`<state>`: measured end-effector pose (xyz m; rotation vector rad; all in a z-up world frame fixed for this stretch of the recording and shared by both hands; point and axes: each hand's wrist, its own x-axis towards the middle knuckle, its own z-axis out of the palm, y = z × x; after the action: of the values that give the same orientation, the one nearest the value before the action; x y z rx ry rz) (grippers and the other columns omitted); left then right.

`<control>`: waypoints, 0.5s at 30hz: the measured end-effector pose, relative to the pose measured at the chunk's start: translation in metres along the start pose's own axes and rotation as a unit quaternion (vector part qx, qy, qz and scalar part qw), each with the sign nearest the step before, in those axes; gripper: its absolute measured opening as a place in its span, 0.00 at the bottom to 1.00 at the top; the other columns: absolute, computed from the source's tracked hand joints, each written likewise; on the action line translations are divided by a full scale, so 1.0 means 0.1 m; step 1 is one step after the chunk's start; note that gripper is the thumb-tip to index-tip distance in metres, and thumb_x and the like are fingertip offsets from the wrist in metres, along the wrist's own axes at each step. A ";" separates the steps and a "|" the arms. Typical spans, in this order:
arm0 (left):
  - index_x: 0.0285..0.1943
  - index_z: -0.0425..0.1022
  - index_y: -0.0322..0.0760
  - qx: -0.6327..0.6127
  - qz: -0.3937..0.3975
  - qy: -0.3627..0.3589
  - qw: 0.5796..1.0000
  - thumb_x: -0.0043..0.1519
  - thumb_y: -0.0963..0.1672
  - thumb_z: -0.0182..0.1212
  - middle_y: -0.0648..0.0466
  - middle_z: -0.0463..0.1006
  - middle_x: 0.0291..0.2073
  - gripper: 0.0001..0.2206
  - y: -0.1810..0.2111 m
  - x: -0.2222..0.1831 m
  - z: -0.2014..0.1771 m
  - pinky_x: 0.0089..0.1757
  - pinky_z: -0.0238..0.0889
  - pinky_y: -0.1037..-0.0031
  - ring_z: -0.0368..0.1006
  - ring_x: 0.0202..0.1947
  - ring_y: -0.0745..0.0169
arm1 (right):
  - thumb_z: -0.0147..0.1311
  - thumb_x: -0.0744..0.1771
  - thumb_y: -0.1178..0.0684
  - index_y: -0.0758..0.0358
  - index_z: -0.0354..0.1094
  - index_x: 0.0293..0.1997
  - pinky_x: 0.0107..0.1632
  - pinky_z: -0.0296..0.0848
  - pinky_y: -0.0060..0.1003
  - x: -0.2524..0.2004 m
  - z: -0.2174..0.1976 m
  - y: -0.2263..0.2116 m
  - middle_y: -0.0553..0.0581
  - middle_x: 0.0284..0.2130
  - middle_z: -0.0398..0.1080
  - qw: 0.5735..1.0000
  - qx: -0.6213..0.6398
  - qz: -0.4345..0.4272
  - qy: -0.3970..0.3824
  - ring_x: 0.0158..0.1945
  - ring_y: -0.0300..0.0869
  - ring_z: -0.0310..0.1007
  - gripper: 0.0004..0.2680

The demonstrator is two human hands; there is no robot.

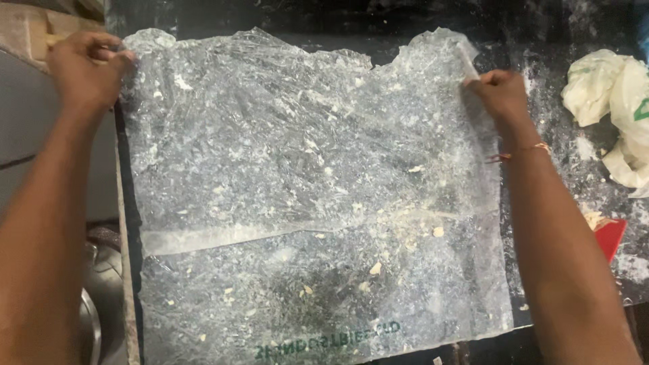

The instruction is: The person cleans a work surface by using a red scraper to collect debris and then using a piece of plastic to wipe the table.

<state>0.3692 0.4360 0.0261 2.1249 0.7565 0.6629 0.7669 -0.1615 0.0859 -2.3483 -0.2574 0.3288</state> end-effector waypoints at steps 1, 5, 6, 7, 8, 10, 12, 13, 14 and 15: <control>0.55 0.79 0.32 0.008 0.015 -0.009 1.000 0.62 0.43 0.74 0.53 0.80 0.40 0.16 0.07 -0.01 -0.02 0.42 0.72 0.72 0.76 0.39 0.65 | 0.66 0.70 0.52 0.67 0.72 0.44 0.34 0.67 0.28 0.03 -0.04 0.01 0.53 0.34 0.73 1.000 0.001 -0.029 0.007 0.33 0.35 0.69 0.08; 0.53 0.79 0.30 0.156 0.203 0.025 0.966 0.57 0.46 0.79 0.41 0.78 0.39 0.20 0.32 -0.04 -0.10 0.41 0.69 0.63 0.75 0.39 0.49 | 0.62 0.70 0.57 0.63 0.69 0.50 0.32 0.67 0.26 0.16 -0.20 0.08 0.50 0.37 0.74 0.990 0.135 -0.024 -0.037 0.32 0.31 0.69 0.07; 0.48 0.82 0.28 0.219 0.279 0.047 0.934 0.56 0.45 0.81 0.36 0.77 0.41 0.19 0.39 -0.03 -0.12 0.41 0.70 0.60 0.75 0.41 0.43 | 0.60 0.70 0.59 0.62 0.66 0.53 0.37 0.72 0.25 0.22 -0.23 0.09 0.51 0.39 0.75 0.979 0.195 0.010 -0.056 0.35 0.31 0.73 0.08; 0.45 0.82 0.30 0.214 0.240 0.022 0.947 0.56 0.46 0.80 0.37 0.77 0.42 0.17 0.45 -0.01 -0.13 0.42 0.69 0.59 0.74 0.41 0.44 | 0.57 0.69 0.61 0.62 0.64 0.56 0.42 0.76 0.23 0.29 -0.27 0.09 0.52 0.41 0.77 0.964 0.252 0.043 -0.074 0.38 0.31 0.77 0.10; 0.42 0.82 0.32 0.208 0.200 -0.004 0.957 0.56 0.47 0.80 0.39 0.77 0.43 0.15 0.50 0.03 -0.13 0.42 0.68 0.57 0.74 0.42 0.44 | 0.55 0.69 0.62 0.61 0.62 0.59 0.47 0.81 0.22 0.35 -0.30 0.09 0.53 0.43 0.79 0.944 0.308 0.077 -0.092 0.41 0.32 0.81 0.12; 0.41 0.83 0.35 0.208 0.101 -0.070 0.970 0.58 0.49 0.78 0.43 0.78 0.41 0.14 0.57 0.13 -0.13 0.41 0.67 0.55 0.74 0.40 0.48 | 0.57 0.70 0.66 0.62 0.59 0.64 0.43 0.75 0.26 0.44 -0.38 0.09 0.57 0.42 0.77 0.942 0.325 0.029 -0.081 0.40 0.35 0.76 0.16; 0.45 0.83 0.38 0.220 -0.019 -0.153 0.963 0.63 0.50 0.74 0.49 0.81 0.36 0.14 0.58 0.22 -0.12 0.39 0.66 0.53 0.75 0.36 0.52 | 0.59 0.71 0.67 0.63 0.58 0.67 0.44 0.75 0.29 0.44 -0.49 0.11 0.58 0.43 0.76 0.948 0.311 -0.012 -0.066 0.43 0.38 0.76 0.18; 0.46 0.82 0.36 0.186 0.002 -0.155 0.970 0.64 0.50 0.74 0.48 0.80 0.37 0.14 0.56 0.26 -0.15 0.40 0.66 0.56 0.75 0.37 0.54 | 0.59 0.71 0.67 0.63 0.58 0.67 0.48 0.78 0.31 0.47 -0.53 0.08 0.58 0.44 0.75 0.955 0.288 -0.033 -0.060 0.46 0.40 0.78 0.18; 0.46 0.80 0.35 0.151 0.024 -0.157 0.976 0.65 0.50 0.74 0.48 0.80 0.37 0.15 0.54 0.29 -0.19 0.40 0.67 0.58 0.75 0.38 0.55 | 0.58 0.71 0.66 0.62 0.58 0.68 0.52 0.81 0.32 0.50 -0.57 0.05 0.58 0.45 0.75 0.961 0.266 -0.055 -0.053 0.49 0.42 0.79 0.18; 0.47 0.79 0.34 0.121 0.045 -0.159 0.979 0.66 0.50 0.74 0.48 0.80 0.38 0.15 0.50 0.32 -0.25 0.41 0.68 0.61 0.75 0.38 0.57 | 0.58 0.70 0.66 0.62 0.58 0.68 0.52 0.80 0.33 0.53 -0.57 0.03 0.58 0.45 0.76 0.967 0.245 -0.049 -0.052 0.50 0.42 0.80 0.18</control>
<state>0.3894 0.4437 0.0865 2.4220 0.5880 0.2728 0.8345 -0.1861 0.1148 -1.8287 -0.3022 0.4157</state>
